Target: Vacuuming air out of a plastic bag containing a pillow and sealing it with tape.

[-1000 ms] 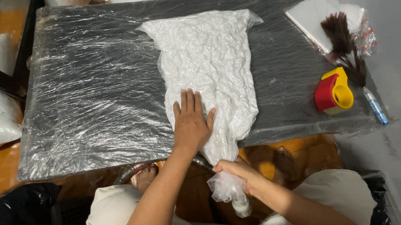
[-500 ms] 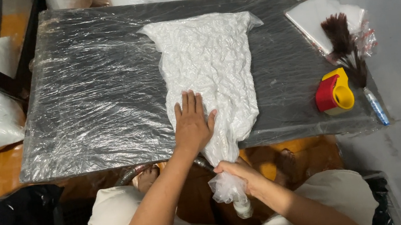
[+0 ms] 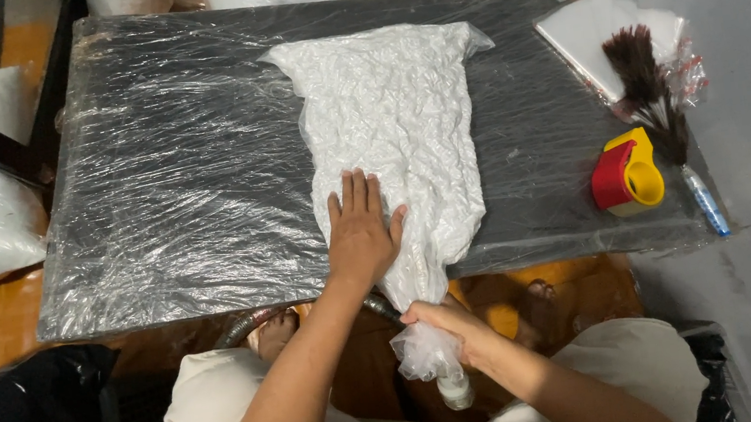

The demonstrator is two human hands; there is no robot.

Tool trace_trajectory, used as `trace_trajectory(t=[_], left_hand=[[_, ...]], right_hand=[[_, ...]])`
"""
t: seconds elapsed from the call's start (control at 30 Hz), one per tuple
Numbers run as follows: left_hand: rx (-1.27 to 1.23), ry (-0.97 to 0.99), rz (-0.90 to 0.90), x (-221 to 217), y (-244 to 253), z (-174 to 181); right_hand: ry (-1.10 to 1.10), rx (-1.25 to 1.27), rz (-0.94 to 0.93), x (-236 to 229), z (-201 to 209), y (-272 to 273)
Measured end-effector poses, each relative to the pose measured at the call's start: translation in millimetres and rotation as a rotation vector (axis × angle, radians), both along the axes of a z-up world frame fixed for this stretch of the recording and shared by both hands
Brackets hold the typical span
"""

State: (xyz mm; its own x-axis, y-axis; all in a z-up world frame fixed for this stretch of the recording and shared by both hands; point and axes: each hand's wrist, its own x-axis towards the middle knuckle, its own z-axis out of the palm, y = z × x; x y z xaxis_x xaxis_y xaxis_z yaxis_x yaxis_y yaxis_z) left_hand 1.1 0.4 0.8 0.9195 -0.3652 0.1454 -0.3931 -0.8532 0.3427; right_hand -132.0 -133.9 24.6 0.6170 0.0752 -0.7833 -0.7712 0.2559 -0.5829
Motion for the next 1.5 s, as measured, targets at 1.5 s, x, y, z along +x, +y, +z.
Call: trace_trajectory(t=[1.5], left_hand=[[-0.574, 0.279, 0.516, 66, 47, -30]], right_hand=[[0.013, -0.174, -0.025, 5, -14, 7]])
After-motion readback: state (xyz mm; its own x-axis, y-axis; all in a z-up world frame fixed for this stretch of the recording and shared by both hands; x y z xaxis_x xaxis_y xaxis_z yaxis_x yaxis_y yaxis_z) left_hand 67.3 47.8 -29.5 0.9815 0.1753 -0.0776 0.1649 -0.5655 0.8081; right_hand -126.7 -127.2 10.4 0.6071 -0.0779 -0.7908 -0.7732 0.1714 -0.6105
